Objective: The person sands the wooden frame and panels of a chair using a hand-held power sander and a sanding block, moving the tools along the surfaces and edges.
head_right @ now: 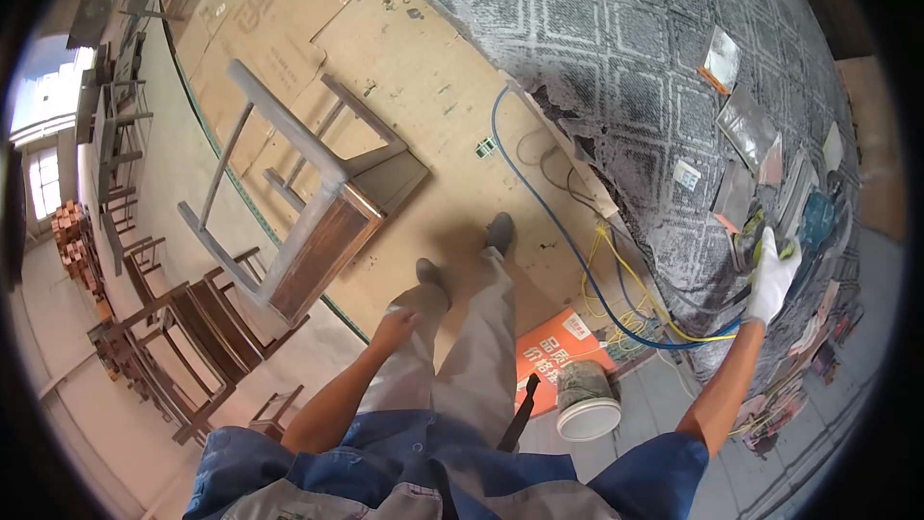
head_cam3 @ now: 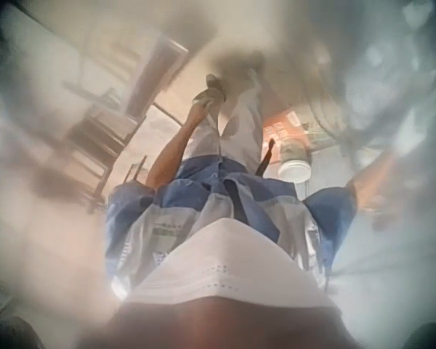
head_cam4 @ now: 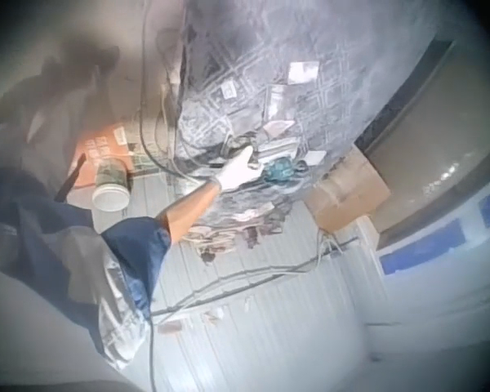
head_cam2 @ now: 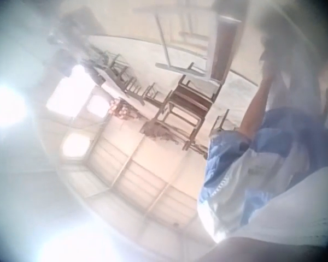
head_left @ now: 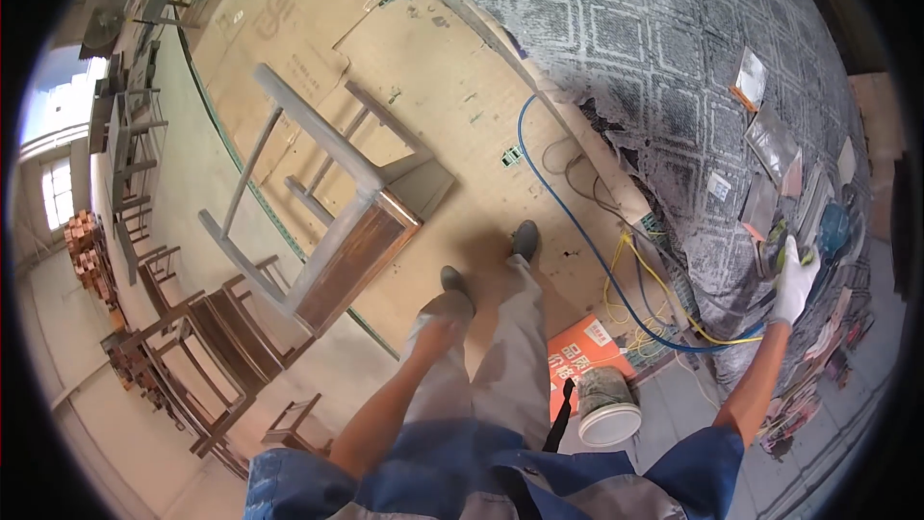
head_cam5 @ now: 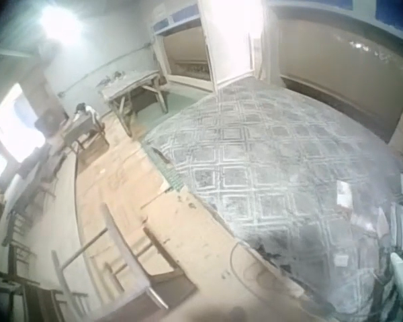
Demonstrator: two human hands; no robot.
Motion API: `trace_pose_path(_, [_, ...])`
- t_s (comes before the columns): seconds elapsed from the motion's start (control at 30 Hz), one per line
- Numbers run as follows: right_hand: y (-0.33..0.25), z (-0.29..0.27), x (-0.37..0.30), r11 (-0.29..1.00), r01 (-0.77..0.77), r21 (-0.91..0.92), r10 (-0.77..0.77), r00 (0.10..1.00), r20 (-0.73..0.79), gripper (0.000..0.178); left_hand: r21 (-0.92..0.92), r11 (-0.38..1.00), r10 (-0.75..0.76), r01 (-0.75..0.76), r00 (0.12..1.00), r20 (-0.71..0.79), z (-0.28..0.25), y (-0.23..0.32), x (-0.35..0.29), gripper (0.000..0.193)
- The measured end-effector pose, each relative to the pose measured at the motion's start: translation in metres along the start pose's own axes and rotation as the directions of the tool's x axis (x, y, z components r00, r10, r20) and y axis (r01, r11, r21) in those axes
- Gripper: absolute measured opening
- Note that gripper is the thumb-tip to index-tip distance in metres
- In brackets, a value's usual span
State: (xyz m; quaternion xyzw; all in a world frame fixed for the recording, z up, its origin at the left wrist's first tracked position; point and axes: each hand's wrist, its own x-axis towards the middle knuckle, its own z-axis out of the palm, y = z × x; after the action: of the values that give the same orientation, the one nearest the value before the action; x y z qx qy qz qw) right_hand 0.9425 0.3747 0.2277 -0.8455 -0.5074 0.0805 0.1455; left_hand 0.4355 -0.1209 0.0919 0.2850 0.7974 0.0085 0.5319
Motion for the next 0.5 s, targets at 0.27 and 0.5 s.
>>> trace_pose_path(0.27, [0.022,-0.105,-0.123,0.952,0.301,-0.053,-0.303,0.953,-0.02,0.067,-0.452,0.819,0.249,-0.355,0.928,-0.278,-0.014,0.05,0.01,0.032])
trace_pose_path(0.5, [-0.148,-0.057,-0.328,0.734,0.551,0.398,-0.673,0.506,0.54,0.071,-0.368,0.917,-0.198,-0.154,0.625,-0.755,-0.054,-0.095,0.029,0.043])
